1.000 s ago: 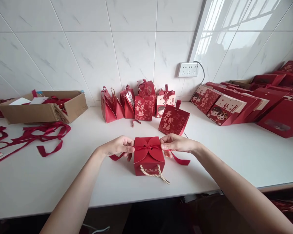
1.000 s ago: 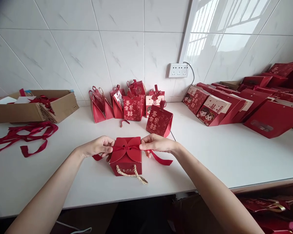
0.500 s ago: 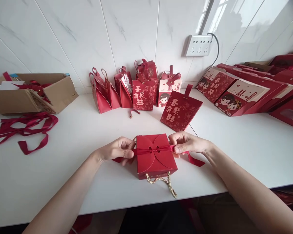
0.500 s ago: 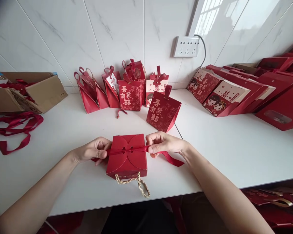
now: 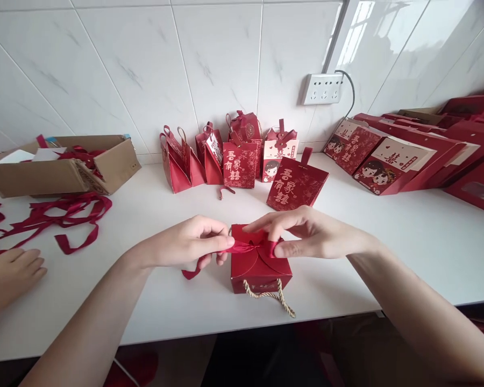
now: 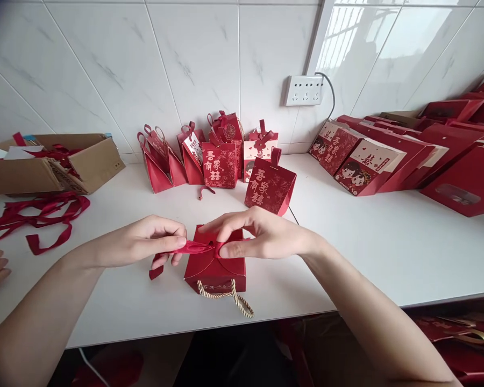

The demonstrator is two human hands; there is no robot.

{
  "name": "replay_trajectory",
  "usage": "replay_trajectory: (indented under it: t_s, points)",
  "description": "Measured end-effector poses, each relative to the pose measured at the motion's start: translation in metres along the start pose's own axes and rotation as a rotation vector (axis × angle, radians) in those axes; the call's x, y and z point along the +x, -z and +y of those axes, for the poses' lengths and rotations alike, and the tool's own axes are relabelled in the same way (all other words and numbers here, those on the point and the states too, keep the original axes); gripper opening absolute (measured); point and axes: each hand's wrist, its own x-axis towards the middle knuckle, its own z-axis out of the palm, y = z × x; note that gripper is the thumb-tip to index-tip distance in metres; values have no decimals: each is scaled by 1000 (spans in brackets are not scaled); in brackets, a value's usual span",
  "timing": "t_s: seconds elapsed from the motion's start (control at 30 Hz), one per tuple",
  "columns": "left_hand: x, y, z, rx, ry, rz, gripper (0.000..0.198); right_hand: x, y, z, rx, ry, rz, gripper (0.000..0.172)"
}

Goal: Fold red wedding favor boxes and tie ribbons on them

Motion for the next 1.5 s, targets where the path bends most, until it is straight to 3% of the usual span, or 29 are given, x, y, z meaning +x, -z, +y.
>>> replay_trajectory:
  t_s: [0.17,0.23,0.37,0.5,0.57,0.67,0.77,0.97,1.13,1.3,1.5]
  points:
    - [-10,-4,9,185,43,167,30,10,-23,14,-85,-35,272,20]
    - [-13,-6,9,253,19,206,37,11,-29,17,-99,-42,350,18]
    - [-18,-12,11,444,-68,306,15,10,-36,16,-181,6,393,15]
    - [-19,-17,18,605,-246,458,18,9,-40,19,-165,33,406,11]
    - [-17,-18,23,639,-354,461,17,10,-41,22,-62,23,450,7]
    - [-12,-18,32,651,-438,391,17,11,-43,26,47,2,508,19]
    - [-4,-16,37,652,-461,379,15,12,-43,25,-8,-7,481,9]
    - [26,-2,27,413,-344,474,19,22,-32,27,-119,15,386,10]
    - [54,4,2,46,-434,500,21,37,-19,39,-40,67,333,8]
    - [64,-10,-22,-220,-446,537,22,34,-25,46,230,62,402,30]
    - [60,-29,-24,-281,-454,551,22,17,-33,42,209,20,431,33]
